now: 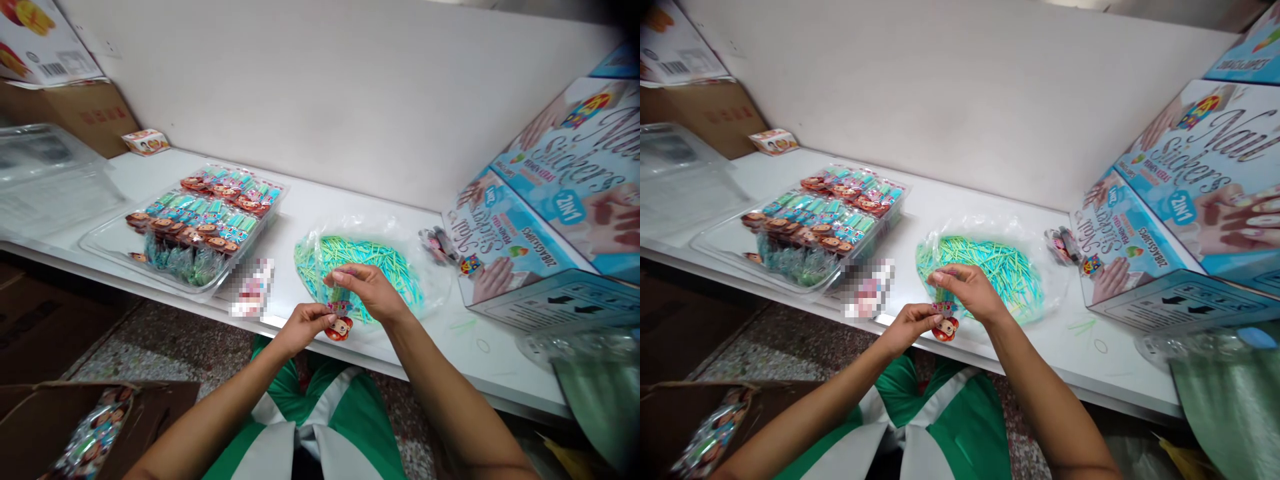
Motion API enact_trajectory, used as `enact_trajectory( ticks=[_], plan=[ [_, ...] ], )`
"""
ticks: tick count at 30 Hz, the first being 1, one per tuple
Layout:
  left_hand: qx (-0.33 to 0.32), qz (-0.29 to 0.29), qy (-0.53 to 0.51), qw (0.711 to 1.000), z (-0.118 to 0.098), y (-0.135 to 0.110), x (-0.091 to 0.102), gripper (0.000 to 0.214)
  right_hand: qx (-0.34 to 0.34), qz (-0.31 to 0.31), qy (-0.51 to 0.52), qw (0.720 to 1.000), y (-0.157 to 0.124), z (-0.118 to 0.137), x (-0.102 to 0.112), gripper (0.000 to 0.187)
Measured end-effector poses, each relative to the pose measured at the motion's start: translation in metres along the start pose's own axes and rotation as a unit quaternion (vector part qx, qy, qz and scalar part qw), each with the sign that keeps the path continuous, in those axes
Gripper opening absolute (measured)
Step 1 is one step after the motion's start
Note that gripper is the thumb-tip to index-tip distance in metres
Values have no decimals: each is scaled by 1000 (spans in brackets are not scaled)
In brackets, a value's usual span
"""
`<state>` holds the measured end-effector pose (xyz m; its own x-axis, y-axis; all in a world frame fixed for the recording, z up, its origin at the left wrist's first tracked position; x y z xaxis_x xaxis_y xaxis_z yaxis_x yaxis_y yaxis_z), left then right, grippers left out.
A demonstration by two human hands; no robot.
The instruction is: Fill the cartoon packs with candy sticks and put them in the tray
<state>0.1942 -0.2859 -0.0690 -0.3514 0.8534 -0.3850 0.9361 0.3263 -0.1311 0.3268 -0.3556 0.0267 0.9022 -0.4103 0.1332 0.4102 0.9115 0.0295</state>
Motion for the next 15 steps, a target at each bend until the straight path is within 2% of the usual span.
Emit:
enact_trajectory(
  ticks=[6, 15],
  plan=[
    [-4, -5, -37, 999, 3, 0, -5, 36, -15, -7, 51, 999, 1, -3, -4, 12],
    [-7, -35, -43, 998, 2, 1, -5, 33, -44, 19, 99, 994, 0, -8, -5, 21]
  ],
)
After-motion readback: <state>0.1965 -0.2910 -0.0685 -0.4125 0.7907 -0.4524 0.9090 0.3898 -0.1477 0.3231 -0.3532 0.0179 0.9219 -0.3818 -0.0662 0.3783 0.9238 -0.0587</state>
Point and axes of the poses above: each hand's wrist, its own y-axis towards the middle knuckle, its own x-axis out of the back of the hand, z = x × y, the point moved 1 cm from there along y, towards the middle knuckle, and after that the axes turned 3 degrees about -y, right-handed, at the moved point
